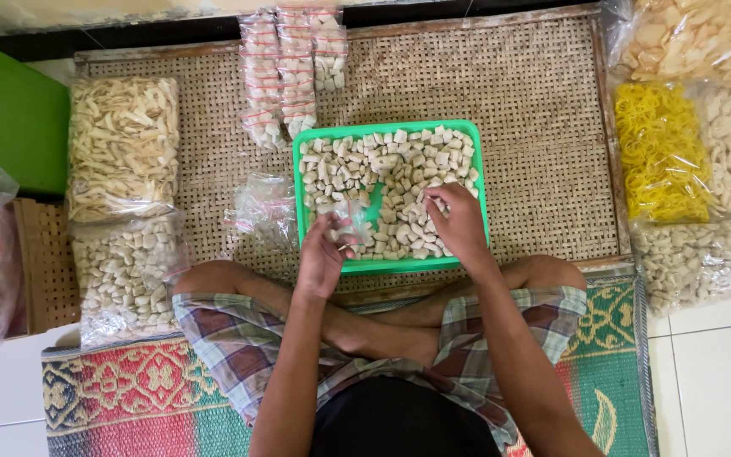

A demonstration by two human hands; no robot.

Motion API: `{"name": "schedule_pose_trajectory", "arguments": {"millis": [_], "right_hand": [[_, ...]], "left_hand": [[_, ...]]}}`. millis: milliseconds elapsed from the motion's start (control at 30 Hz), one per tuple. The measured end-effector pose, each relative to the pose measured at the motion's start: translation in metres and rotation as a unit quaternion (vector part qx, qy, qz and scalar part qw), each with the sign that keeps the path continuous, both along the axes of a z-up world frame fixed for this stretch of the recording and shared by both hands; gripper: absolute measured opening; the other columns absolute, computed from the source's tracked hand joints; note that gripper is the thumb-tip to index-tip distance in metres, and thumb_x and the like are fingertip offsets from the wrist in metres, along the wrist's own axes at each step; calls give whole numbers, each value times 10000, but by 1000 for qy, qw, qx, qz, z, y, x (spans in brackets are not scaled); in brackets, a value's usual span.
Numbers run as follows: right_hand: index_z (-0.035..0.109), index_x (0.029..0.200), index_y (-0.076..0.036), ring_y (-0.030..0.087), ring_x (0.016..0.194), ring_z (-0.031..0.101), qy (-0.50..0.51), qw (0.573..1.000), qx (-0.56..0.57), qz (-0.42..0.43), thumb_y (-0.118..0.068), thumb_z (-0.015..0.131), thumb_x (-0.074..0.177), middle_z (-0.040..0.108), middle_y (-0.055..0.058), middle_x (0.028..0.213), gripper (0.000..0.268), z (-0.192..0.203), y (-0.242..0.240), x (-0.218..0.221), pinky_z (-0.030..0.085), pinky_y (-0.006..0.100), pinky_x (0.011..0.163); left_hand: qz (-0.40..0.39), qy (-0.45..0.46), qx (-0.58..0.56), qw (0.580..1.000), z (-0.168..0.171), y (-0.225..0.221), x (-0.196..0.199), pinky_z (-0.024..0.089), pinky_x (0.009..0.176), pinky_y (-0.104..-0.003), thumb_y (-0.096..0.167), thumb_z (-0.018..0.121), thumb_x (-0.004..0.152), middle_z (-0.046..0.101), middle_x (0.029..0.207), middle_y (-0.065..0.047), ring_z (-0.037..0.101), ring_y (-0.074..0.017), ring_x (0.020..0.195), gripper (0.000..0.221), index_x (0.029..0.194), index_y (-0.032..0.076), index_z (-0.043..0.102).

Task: The person sits on a mat and packs small white food items from a green tray into small plastic bags. They fill each bag, tie it shut, and place it aside, repeating the process continuously.

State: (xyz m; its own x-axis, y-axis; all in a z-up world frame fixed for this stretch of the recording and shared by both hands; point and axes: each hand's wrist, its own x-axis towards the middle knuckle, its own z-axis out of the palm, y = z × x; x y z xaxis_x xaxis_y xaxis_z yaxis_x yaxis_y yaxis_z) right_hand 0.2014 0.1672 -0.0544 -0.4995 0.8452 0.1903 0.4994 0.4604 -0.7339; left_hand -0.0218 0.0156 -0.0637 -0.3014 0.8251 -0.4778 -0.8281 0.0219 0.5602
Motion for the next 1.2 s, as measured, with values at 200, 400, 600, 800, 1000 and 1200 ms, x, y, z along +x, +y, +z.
{"name": "schedule_pose_trajectory", "arguments": {"millis": [200, 400, 600, 800, 1000, 1200], "right_hand": [[797, 1047, -140, 287, 975, 633, -257, 963, 61, 58, -118, 716, 921, 672, 76, 969, 152, -18, 15, -35, 558, 425, 817], [772, 1113, -138, 282, 1041, 561, -349, 927, 29, 135, -88, 697, 917, 620, 80, 1021, 216, 10, -9, -71, 498, 428, 824], [742, 1112, -160, 255, 1030, 488, -346, 928, 43, 132, -206, 657, 998, 540, 62, 1039, 150, -4, -13, -68, 439, 433, 842], [746, 976, -167, 279, 975, 548, -345, 918, 159, 112, -284, 782, 861, 592, 65, 974, 168, -26, -33, -60, 448, 456, 788], [708, 984, -141, 264, 1004, 544, -332, 926, 156, 87, -261, 748, 867, 566, 59, 1046, 172, -41, -38, -63, 441, 454, 799], [677, 1135, -128, 270, 1012, 563, -284, 947, 126, 77, -281, 727, 933, 568, 57, 1029, 258, -45, -33, -78, 475, 461, 812]], "left_hand": [[13, -47, 4, 999, -37, 3, -3, 601, 534, -253, 491, 616, 1000, 731, 1056, -49, 751, -222, 808, 316, 1106, 194, 594], [40, -89, 13, 995, -24, 7, 2, 589, 541, -232, 462, 661, 992, 733, 1009, -51, 736, -196, 802, 275, 1059, 208, 580], [67, -120, 15, 990, -24, 2, -3, 576, 548, -215, 435, 688, 980, 760, 997, -2, 733, -167, 791, 201, 1023, 242, 653], [62, -119, 26, 991, -19, 0, -3, 587, 539, -229, 415, 682, 987, 786, 1007, -22, 752, -174, 776, 169, 1028, 252, 695], [66, -129, 27, 989, -16, -1, -3, 611, 550, -255, 382, 696, 985, 793, 1012, -33, 768, -197, 797, 163, 1062, 239, 705], [92, -138, 27, 986, -30, -6, -12, 619, 580, -252, 376, 690, 986, 794, 1031, -7, 772, -187, 818, 153, 1054, 242, 718]]}}
